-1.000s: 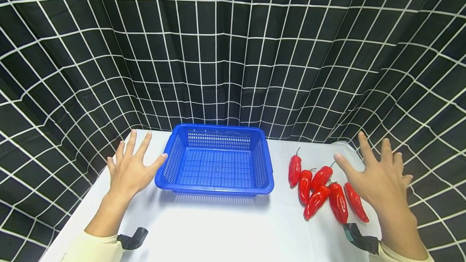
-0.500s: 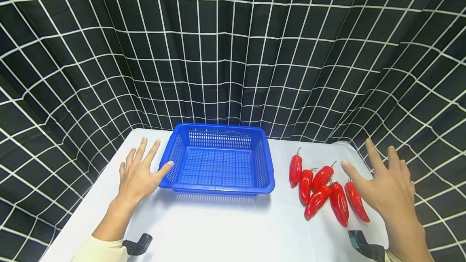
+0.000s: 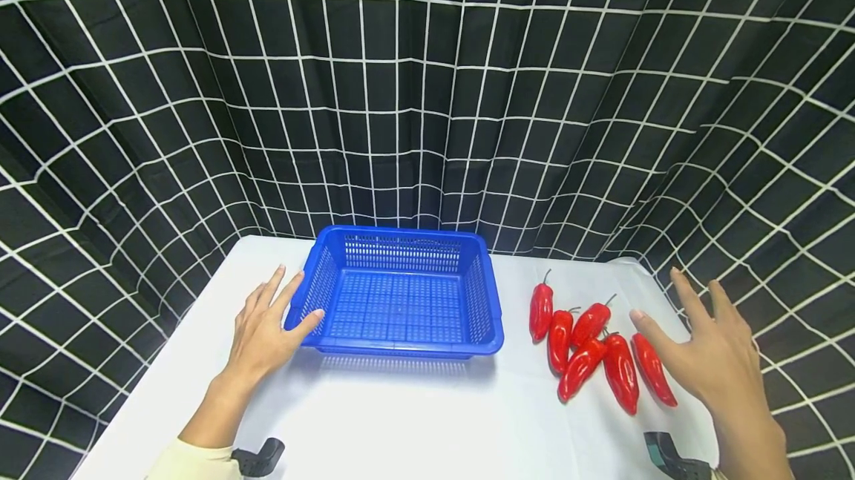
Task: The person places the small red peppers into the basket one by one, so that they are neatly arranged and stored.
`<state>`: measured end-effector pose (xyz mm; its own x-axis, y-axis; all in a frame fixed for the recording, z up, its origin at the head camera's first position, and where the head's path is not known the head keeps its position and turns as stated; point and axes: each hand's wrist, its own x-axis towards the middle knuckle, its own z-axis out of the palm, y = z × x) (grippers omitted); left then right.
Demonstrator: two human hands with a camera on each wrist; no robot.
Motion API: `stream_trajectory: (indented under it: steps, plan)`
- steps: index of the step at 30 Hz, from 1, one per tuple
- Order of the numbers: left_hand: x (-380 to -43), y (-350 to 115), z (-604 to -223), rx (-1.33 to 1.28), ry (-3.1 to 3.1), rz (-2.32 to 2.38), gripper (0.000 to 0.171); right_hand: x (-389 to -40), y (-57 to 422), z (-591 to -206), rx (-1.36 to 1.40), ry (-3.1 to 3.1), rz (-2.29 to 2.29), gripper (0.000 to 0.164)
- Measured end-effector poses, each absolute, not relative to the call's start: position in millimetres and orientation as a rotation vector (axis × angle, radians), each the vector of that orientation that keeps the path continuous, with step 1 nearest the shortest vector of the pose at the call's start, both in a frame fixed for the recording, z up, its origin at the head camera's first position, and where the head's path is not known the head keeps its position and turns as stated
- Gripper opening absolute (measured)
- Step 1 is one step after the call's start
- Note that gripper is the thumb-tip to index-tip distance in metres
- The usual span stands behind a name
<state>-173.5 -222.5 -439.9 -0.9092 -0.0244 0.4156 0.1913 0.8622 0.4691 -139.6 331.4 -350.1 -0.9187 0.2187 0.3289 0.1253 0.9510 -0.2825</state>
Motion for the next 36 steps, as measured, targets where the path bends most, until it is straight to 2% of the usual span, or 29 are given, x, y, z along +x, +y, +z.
stream_trajectory:
  steps: [19,36]
  plan:
    - [-179.7,-225.0,-464.8,-0.210,-2.665,-0.843,0.071,-137.0,348.6,-368.3,-0.242,-2.808,0.432,0.095]
    - [-178.8,-222.4,-474.3,-0.198,-2.700,-0.887,0.069,-137.3,364.2,-383.8,-0.271,-2.792,0.559,0.088]
